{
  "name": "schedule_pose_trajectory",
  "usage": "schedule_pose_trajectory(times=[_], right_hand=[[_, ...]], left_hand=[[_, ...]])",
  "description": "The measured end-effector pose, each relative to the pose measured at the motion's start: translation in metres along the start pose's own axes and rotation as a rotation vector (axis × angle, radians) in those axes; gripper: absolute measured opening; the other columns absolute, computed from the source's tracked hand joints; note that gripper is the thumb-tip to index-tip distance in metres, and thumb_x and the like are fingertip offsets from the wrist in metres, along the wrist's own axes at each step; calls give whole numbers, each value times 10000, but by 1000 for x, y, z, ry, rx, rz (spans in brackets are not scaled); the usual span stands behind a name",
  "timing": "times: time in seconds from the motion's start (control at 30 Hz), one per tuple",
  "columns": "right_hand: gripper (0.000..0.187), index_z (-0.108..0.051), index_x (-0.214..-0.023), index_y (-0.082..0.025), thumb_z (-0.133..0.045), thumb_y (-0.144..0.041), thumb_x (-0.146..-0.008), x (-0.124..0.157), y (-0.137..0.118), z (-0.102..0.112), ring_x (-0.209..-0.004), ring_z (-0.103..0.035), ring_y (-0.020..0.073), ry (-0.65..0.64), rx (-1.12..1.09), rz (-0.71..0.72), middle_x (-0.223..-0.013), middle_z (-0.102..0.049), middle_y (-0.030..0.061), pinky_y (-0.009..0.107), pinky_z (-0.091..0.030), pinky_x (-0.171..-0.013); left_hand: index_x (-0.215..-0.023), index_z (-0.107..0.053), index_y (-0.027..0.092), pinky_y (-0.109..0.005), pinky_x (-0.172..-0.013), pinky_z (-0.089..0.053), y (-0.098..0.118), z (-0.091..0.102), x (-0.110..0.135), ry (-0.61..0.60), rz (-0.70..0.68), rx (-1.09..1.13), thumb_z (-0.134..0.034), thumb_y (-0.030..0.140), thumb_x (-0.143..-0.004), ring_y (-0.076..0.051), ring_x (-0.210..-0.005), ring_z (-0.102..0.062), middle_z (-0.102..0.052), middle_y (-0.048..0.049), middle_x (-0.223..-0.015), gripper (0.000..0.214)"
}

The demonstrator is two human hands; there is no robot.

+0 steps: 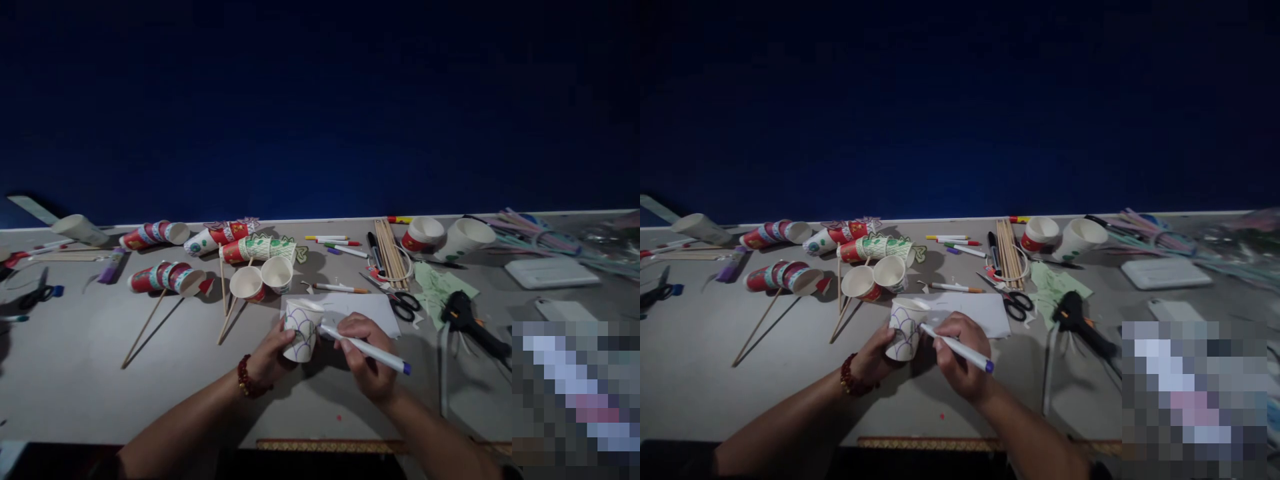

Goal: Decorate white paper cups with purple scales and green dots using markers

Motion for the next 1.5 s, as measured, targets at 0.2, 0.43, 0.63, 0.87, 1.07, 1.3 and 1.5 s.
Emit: schedule_pose_trajectory(times=[0.2, 0.43, 0.63, 0.87, 1.07, 1.3, 1.5], right_hand=[[127, -639, -959, -241, -584, -146, -895, -4, -8, -2, -688, -657, 225, -49, 9, 43, -734, -668, 32, 366, -550, -623], [214, -637, -1035, -258, -572, -112, -892, -8, -16, -9, -681, -663, 212, -140, -28, 95, -734, -685, 14, 350, -560, -632], [195, -647, -1023, -253, -578, -126, -892, -8, -15, -8, -675, -673, 214, -134, 1, 90, -742, -701, 20, 352, -566, -629], [187, -639, -1025, -251, -567, -125, -907, -8, -15, -10, -671, -665, 212, -128, 23, 104, -749, -696, 23, 361, -564, -618], [168, -638, -1022, -249, -575, -136, -914, -7, -12, -9, -678, -657, 214, -122, 22, 92, -747, -693, 24, 362, -551, -622], [169, -635, -1024, -243, -583, -123, -917, -6, -7, -6, -727, -660, 223, -88, 47, 74, -772, -681, 35, 377, -560, -659], [172, -636, -1024, -239, -584, -116, -915, -4, -1, -3, -756, -661, 224, -51, 53, 58, -797, -682, 38, 380, -558, -691]], left_hand=[[-1274, -654, 160, -291, -737, -544, -2, 3, 1, 83, 42, 6, -829, 328, -775, -211, -856, -700, -752, -95, -1019, 555], [-1291, -629, 178, -282, -656, -554, -3, 2, 3, 96, 61, -31, -856, 344, -754, -218, -822, -694, -726, -86, -998, 606], [-1243, -626, 198, -309, -611, -598, -3, 0, 2, 26, 48, -53, -827, 373, -787, -208, -780, -676, -705, -83, -1026, 528], [-1289, -601, 200, -315, -590, -612, -6, 3, 3, 40, 54, -44, -821, 379, -791, -216, -788, -683, -700, -90, -1050, 573], [-1280, -605, 203, -317, -603, -619, -6, 4, 3, 43, 78, -40, -817, 371, -800, -204, -781, -671, -702, -85, -1033, 551], [-1254, -620, 185, -315, -604, -626, -3, -1, 3, 19, 48, -27, -791, 365, -821, -208, -808, -660, -694, -96, -1019, 498], [-1283, -611, 174, -316, -592, -628, -3, -1, 1, -16, 30, -17, -764, 364, -844, -214, -823, -669, -702, -111, -1057, 502]])
Point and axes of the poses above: each hand's wrist, its own x-axis away from the middle knuckle, its own z-axis out of the back of the hand, y = z × x, the point moved 6 cm from there along -x, towards the middle knuckle
